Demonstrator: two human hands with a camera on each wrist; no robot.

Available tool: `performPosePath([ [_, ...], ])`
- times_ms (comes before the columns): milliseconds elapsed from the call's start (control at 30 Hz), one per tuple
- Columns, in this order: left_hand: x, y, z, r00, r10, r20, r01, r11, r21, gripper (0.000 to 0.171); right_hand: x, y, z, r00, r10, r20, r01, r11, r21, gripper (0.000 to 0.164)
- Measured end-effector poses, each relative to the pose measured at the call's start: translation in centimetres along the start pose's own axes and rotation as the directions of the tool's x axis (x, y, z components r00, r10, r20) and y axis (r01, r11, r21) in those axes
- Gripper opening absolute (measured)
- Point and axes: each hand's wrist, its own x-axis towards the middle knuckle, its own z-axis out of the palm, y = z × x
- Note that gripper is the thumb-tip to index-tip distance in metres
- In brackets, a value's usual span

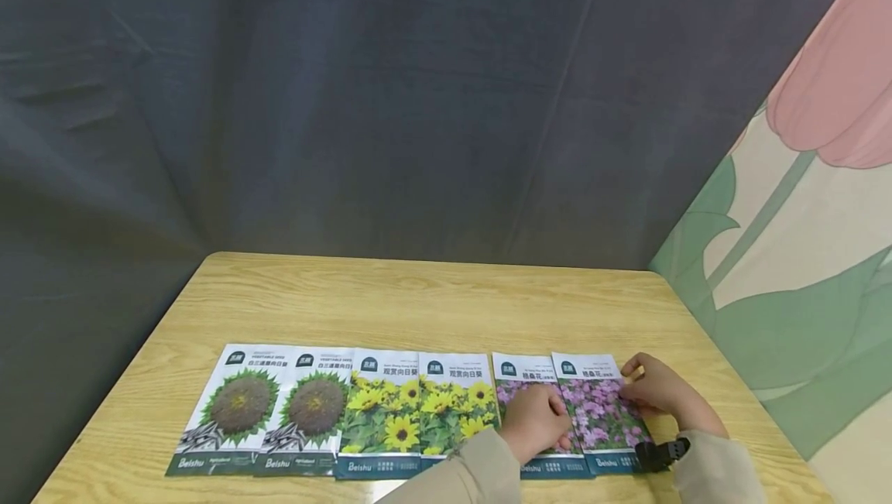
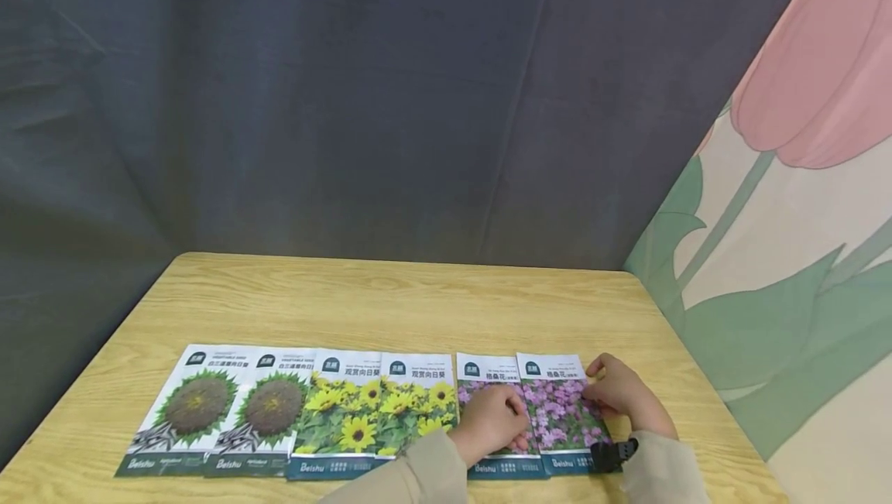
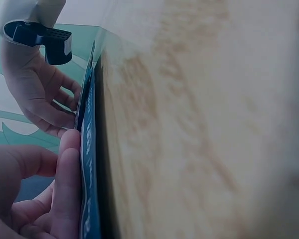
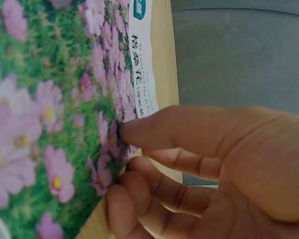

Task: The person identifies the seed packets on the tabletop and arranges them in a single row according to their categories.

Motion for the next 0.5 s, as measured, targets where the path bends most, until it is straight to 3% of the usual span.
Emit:
performPosePath([
  [200,0.6,-0.4,-0.2,0.999,-0.013,0.036,0.015,0.999,-0.032,0.016,0.3,0.4,0.2,1.000,-0.030,0.005,0.030,0.999,0.014,0.032],
  [333,0.8,-0.5,-1.1,0.993,-0.011,0.120,0.018,0.998,-0.058,0.011,0.7,0.7,0.4,0.999,-0.050,0.015,0.049,0.998,0.039,0.033],
  [500,0.1,-0.8,-3.1,0.970,0.007,0.242,0.011,0.997,-0.076,0.009,0.9,1.4,0.7,0.998,-0.059,-0.005,0.059,0.998,0.015,0.034],
])
